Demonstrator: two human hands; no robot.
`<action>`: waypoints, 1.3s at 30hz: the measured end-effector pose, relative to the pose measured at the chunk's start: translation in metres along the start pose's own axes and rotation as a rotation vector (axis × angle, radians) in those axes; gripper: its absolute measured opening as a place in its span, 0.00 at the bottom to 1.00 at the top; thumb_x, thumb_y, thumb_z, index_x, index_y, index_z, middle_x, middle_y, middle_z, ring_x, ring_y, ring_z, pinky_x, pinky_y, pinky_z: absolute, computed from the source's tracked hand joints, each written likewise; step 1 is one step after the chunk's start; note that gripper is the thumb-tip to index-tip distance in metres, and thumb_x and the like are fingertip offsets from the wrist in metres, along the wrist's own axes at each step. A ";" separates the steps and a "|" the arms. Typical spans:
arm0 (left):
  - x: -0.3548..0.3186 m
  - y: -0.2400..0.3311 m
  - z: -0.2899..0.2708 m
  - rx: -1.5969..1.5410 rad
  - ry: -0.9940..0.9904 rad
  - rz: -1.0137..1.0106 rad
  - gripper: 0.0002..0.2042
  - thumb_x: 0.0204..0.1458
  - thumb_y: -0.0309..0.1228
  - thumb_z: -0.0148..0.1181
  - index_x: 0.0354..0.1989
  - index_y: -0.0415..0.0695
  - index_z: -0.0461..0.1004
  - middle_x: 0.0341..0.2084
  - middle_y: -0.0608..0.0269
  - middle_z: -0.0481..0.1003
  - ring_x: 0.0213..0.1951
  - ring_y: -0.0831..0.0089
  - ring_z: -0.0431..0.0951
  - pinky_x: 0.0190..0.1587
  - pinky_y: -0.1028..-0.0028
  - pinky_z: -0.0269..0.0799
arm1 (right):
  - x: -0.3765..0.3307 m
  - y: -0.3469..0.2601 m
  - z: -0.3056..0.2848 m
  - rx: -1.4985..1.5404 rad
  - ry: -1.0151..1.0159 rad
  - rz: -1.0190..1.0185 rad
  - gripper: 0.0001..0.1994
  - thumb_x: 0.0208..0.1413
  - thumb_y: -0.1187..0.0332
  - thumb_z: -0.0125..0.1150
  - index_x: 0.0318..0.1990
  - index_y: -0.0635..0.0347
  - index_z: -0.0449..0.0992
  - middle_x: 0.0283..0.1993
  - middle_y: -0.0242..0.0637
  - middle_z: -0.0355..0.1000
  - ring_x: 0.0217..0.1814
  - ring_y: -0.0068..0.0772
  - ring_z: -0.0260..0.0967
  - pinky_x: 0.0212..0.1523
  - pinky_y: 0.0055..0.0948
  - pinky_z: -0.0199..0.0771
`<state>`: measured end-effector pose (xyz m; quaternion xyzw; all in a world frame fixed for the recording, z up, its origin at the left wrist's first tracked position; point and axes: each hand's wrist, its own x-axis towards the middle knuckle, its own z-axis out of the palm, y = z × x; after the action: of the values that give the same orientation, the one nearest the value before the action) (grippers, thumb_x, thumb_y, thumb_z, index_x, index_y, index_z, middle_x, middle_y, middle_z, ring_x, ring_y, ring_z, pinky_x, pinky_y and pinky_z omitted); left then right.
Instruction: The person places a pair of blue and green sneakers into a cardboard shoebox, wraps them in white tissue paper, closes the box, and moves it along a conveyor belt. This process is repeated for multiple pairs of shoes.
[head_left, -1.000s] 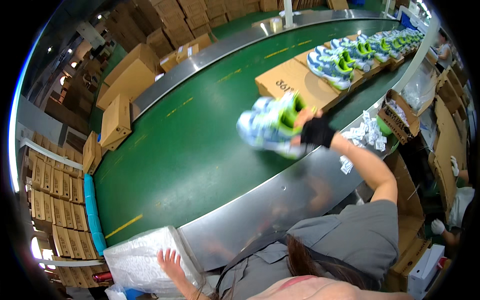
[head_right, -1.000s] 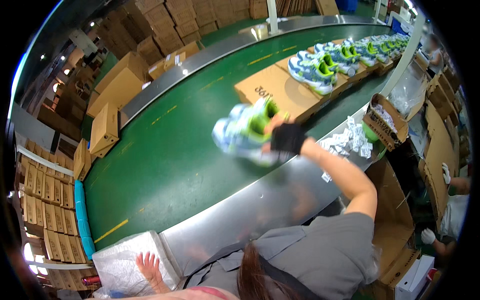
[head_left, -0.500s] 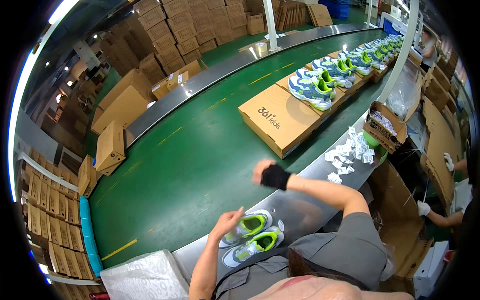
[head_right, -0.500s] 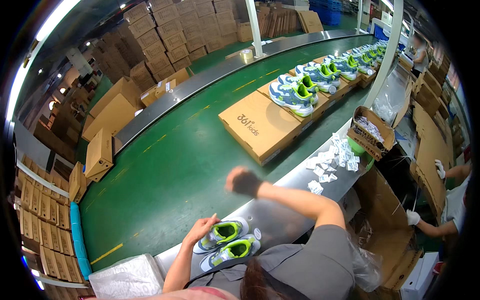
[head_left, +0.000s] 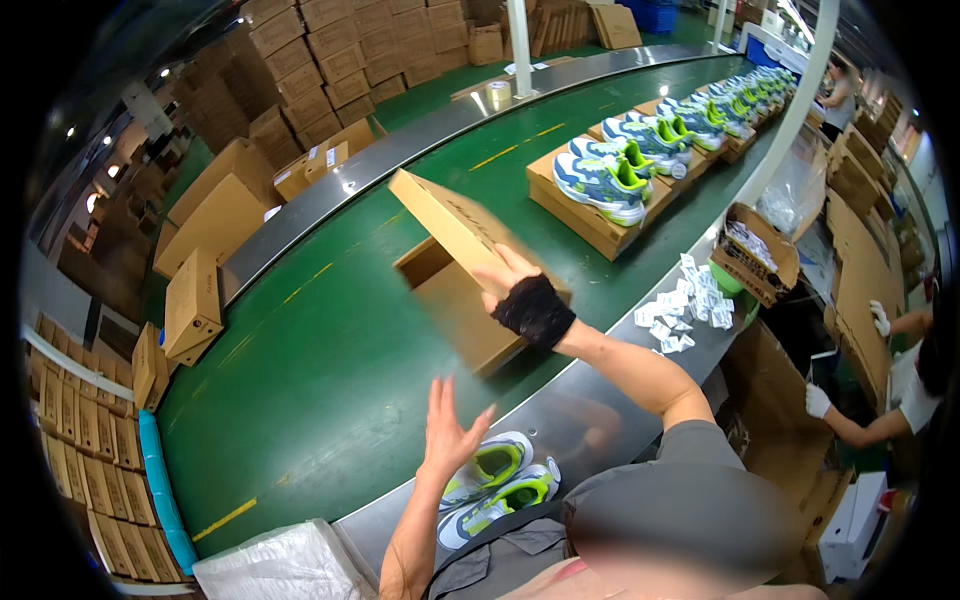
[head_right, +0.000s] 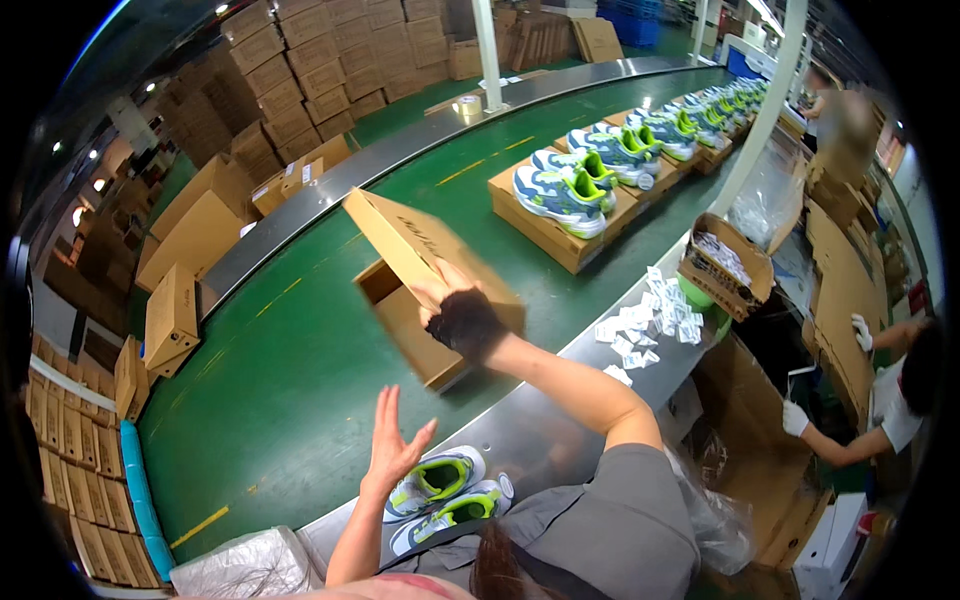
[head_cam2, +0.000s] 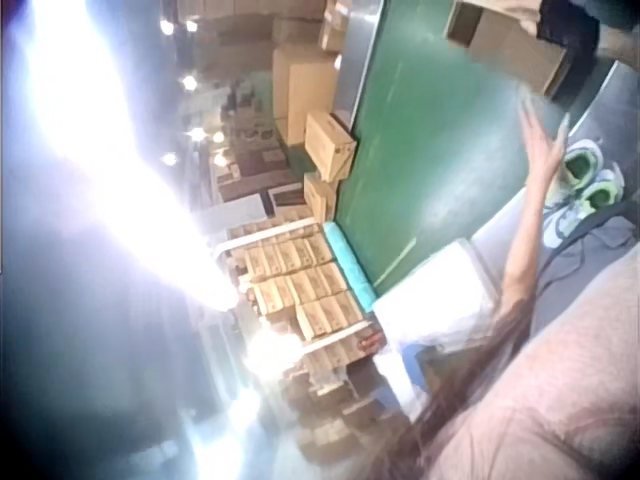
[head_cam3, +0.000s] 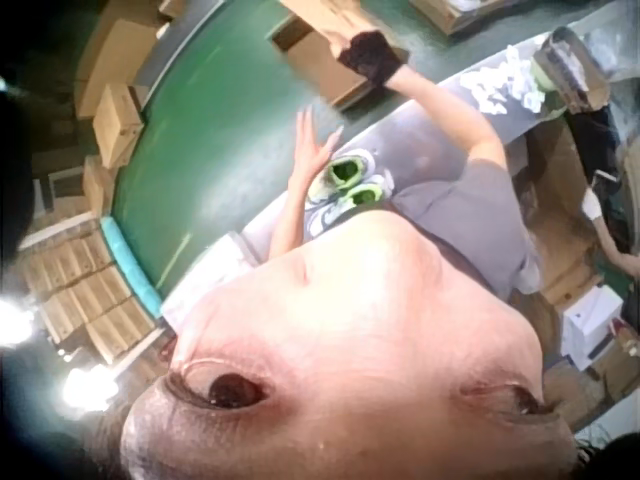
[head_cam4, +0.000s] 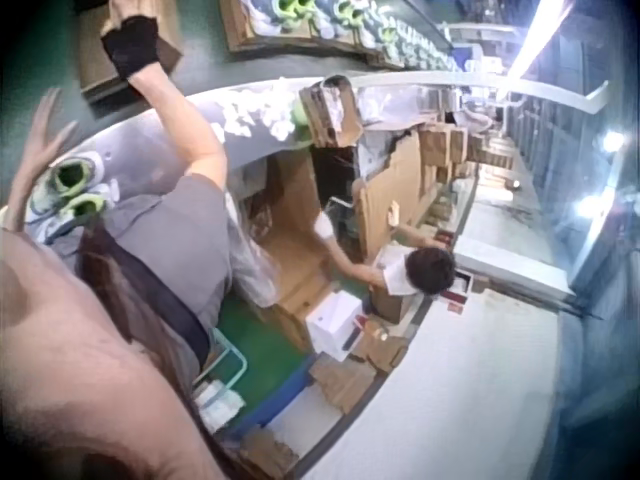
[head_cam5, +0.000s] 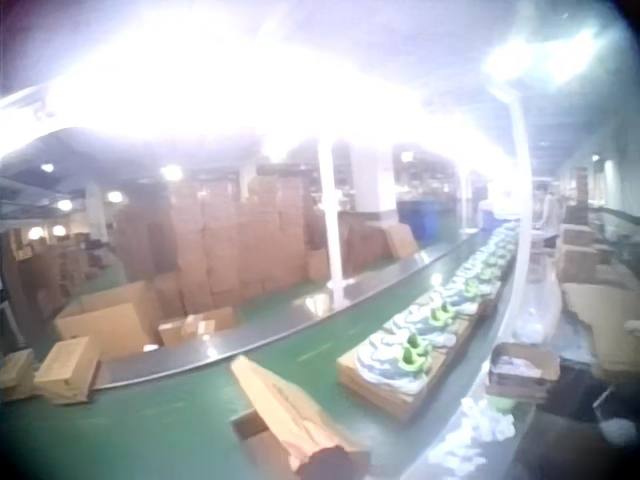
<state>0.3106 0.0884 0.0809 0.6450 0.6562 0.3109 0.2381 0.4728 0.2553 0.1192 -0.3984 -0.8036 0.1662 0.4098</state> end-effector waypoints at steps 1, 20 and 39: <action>0.002 0.007 -0.002 0.031 0.116 0.075 0.36 0.42 0.45 0.60 0.56 0.35 0.55 0.57 0.39 0.50 0.57 0.45 0.54 0.56 0.58 0.53 | 0.012 -0.016 -0.021 0.156 0.034 -0.061 0.18 0.42 0.65 0.58 0.44 0.54 0.70 0.49 0.51 0.63 0.46 0.48 0.65 0.47 0.42 0.64; -0.098 -0.111 -0.025 0.437 0.151 0.160 0.17 0.49 0.34 0.55 0.44 0.35 0.67 0.42 0.48 0.68 0.52 0.51 0.62 0.53 0.59 0.55 | -0.187 0.220 -0.079 -0.785 -0.160 0.911 0.30 0.44 0.42 0.51 0.57 0.33 0.59 0.66 0.33 0.41 0.68 0.49 0.29 0.55 0.70 0.29; -0.217 -0.176 -0.115 -0.068 0.857 -0.689 0.17 0.54 0.33 0.48 0.46 0.32 0.65 0.40 0.47 0.69 0.39 0.61 0.70 0.43 0.70 0.67 | -0.179 0.053 -0.032 -0.089 0.450 0.463 0.07 0.51 0.66 0.52 0.32 0.59 0.72 0.31 0.39 0.72 0.33 0.38 0.70 0.37 0.29 0.66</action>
<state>0.1177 -0.1345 0.0156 0.2003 0.8572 0.4708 0.0584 0.5870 0.1478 0.0127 -0.6148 -0.5876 0.1274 0.5104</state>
